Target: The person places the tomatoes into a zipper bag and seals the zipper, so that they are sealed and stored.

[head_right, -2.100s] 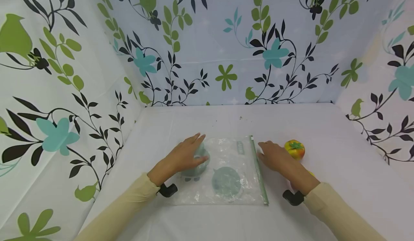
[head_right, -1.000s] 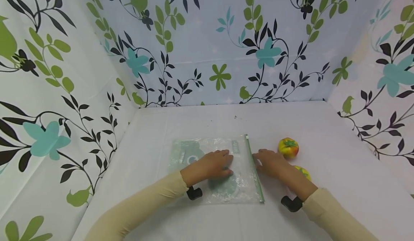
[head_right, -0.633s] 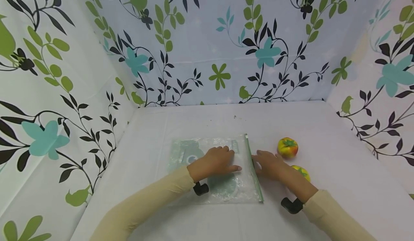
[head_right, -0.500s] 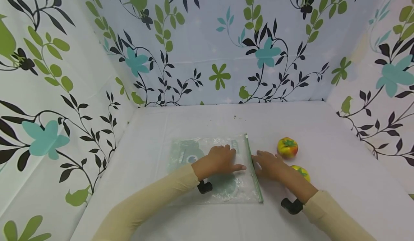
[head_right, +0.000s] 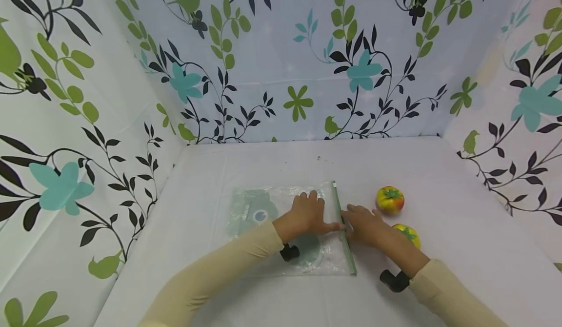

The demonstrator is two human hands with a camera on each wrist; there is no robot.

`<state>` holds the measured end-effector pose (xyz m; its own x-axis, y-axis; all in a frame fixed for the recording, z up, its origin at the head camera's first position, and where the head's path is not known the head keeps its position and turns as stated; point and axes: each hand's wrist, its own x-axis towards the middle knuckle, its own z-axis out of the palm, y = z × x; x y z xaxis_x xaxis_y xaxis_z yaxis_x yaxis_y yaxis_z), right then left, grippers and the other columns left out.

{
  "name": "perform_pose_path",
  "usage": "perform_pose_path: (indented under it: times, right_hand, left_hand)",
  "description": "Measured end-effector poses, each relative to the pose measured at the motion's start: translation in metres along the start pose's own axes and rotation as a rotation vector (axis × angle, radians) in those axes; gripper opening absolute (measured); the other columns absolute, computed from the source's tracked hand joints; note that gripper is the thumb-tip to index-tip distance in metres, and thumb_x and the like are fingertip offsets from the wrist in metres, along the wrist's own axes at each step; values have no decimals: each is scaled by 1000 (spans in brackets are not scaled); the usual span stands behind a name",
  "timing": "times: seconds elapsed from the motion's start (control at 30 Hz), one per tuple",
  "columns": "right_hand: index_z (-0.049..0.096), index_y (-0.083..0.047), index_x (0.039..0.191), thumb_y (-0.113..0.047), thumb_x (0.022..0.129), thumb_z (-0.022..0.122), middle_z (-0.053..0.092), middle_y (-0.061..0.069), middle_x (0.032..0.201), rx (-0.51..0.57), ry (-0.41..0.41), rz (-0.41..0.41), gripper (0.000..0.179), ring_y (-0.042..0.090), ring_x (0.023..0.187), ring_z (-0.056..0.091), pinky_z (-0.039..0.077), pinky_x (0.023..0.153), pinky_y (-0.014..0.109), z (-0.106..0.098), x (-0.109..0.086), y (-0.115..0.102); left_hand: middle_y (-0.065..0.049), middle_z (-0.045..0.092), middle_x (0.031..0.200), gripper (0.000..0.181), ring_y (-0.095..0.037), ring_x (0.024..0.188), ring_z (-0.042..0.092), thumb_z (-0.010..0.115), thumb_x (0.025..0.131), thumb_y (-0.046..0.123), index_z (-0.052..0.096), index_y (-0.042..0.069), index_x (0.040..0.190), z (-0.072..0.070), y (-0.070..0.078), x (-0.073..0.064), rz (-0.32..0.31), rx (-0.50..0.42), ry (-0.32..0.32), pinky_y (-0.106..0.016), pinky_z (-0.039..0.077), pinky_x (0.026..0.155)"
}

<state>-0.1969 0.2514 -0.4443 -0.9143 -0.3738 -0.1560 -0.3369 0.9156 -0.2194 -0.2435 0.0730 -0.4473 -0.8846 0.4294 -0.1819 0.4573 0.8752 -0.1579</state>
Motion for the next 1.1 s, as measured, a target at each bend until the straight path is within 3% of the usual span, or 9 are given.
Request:
perform_pose_path:
  times: [0.3, 0.6, 0.87, 1.0, 1.1]
  right_hand:
    - [59, 2, 146, -24, 95, 79, 51, 31, 153, -4, 0, 6, 60, 52, 142, 45, 32, 107, 82, 2, -3, 0]
    - [59, 2, 146, -21, 94, 79, 50, 31, 154, 1, 1, 9, 60, 52, 143, 45, 31, 106, 84, 3, -2, -1]
    - [57, 1, 148, -24, 92, 82, 49, 31, 155, 9, -16, 22, 67, 52, 143, 45, 29, 107, 84, 1, -1, -3]
    - [57, 1, 148, -27, 90, 84, 49, 31, 155, 12, -16, 26, 70, 54, 142, 45, 29, 107, 84, 0, -1, -5]
    - [56, -1, 149, -32, 89, 85, 50, 31, 154, 9, -19, 35, 73, 55, 141, 46, 28, 107, 84, -1, -1, -5]
  left_hand:
    - [-2, 56, 132, 115, -18, 121, 54, 41, 75, 103, 56, 11, 145, 4, 11, -3, -79, -27, -23, -37, 47, 95]
    - [-3, 57, 131, 105, -21, 121, 56, 38, 81, 100, 63, 15, 138, 3, 13, -4, -58, 8, -1, -40, 48, 95]
    - [1, 57, 127, 96, -19, 119, 57, 42, 81, 98, 63, 23, 138, 7, 15, -1, -88, 84, 3, -37, 46, 100]
    - [2, 57, 124, 95, -17, 117, 56, 44, 82, 96, 62, 21, 137, 8, 12, -2, -70, 101, 15, -35, 47, 98]
    - [1, 55, 131, 98, -17, 122, 54, 40, 86, 94, 56, 18, 145, 11, 9, -4, -40, 115, 10, -34, 46, 102]
